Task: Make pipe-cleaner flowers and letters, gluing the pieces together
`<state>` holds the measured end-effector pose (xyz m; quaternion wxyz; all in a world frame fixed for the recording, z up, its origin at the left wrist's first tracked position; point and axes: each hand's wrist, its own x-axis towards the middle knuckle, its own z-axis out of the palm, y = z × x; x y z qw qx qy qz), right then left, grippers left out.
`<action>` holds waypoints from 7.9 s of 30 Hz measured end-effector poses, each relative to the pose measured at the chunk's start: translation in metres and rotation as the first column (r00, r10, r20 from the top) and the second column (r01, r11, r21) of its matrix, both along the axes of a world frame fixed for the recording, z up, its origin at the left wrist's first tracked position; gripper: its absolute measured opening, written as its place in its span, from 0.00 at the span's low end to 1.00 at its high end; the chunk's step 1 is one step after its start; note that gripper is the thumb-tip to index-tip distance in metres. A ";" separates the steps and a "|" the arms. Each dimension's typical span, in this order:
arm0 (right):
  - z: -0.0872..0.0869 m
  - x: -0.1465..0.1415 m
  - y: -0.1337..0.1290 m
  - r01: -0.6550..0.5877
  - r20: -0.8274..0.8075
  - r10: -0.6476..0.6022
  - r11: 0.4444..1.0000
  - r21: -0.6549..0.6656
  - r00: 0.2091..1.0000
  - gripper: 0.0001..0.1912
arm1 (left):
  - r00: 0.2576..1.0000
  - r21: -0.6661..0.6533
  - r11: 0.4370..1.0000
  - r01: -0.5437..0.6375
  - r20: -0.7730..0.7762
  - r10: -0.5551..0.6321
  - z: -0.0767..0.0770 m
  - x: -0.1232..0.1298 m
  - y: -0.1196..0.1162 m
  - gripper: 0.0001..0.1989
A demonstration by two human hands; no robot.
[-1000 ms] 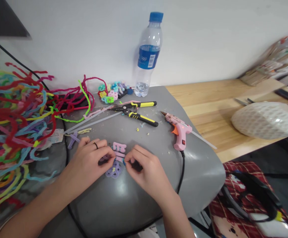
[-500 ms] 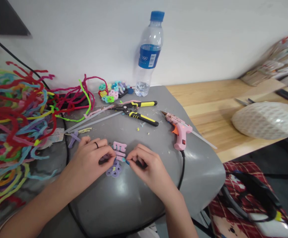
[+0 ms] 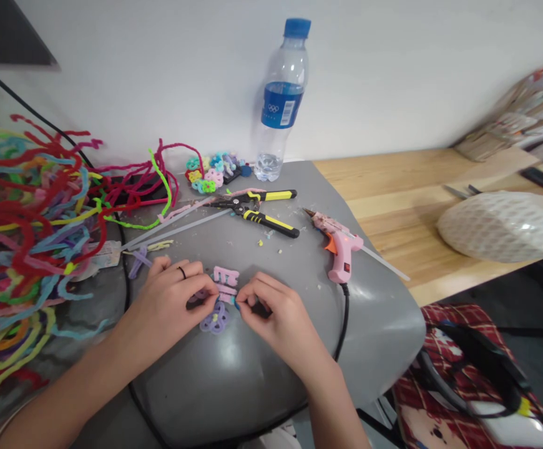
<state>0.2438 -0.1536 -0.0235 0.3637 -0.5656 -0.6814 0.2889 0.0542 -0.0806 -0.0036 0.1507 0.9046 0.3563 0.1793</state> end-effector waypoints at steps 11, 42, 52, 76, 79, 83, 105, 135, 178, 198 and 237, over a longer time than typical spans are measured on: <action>0.001 0.005 -0.002 0.038 -0.092 -0.044 0.997 -0.064 0.995 0.07 | 1.000 -0.026 1.000 0.003 0.001 -0.003 0.003 0.000 0.000 0.08; 0.002 -0.004 0.004 0.081 -0.073 -0.091 0.988 -0.131 0.993 0.06 | 0.999 0.006 1.000 0.005 -0.039 -0.005 0.002 0.000 -0.001 0.09; 0.005 -0.003 0.004 0.099 -0.097 -0.110 0.989 -0.110 0.989 0.06 | 0.999 0.010 1.000 0.002 -0.047 -0.001 0.002 0.000 -0.001 0.09; -0.013 0.016 0.002 0.230 -0.469 -0.228 0.972 -0.052 0.853 0.09 | 0.956 -0.229 0.971 -0.066 0.266 0.127 0.019 -0.033 0.025 0.07; -0.017 0.015 0.002 0.188 -0.531 -0.172 0.982 -0.025 0.830 0.07 | 0.914 -0.194 0.974 -0.121 0.361 0.186 0.008 -0.043 0.033 0.09; -0.017 0.013 0.004 0.137 -0.634 -0.126 0.990 -0.031 0.763 0.05 | 0.908 -0.165 0.971 -0.176 0.355 0.224 -0.002 -0.054 0.040 0.11; -0.014 0.009 0.007 0.201 -0.628 -0.167 0.980 -0.017 0.760 0.15 | 0.870 -0.115 0.982 -0.148 0.457 0.184 -0.010 -0.059 0.042 0.08; -0.016 0.013 0.001 0.206 -0.383 -0.206 0.978 -0.043 0.901 0.22 | 0.804 0.285 0.906 -0.312 0.588 0.092 0.022 -0.081 0.014 0.08; -0.006 0.008 0.004 0.197 -0.465 -0.196 0.979 -0.047 0.863 0.18 | 0.900 0.099 0.991 -0.090 0.434 0.039 0.020 -0.060 0.008 0.07; -0.008 0.008 0.003 0.215 -0.466 -0.201 0.976 -0.023 0.862 0.16 | 0.884 -0.029 0.996 -0.084 0.459 0.088 0.016 -0.056 0.005 0.05; 0.044 -0.065 -0.028 -0.054 -0.811 -0.153 0.974 -0.221 0.564 0.20 | 0.823 -0.239 0.920 0.310 0.552 -0.135 0.023 -0.041 -0.025 0.05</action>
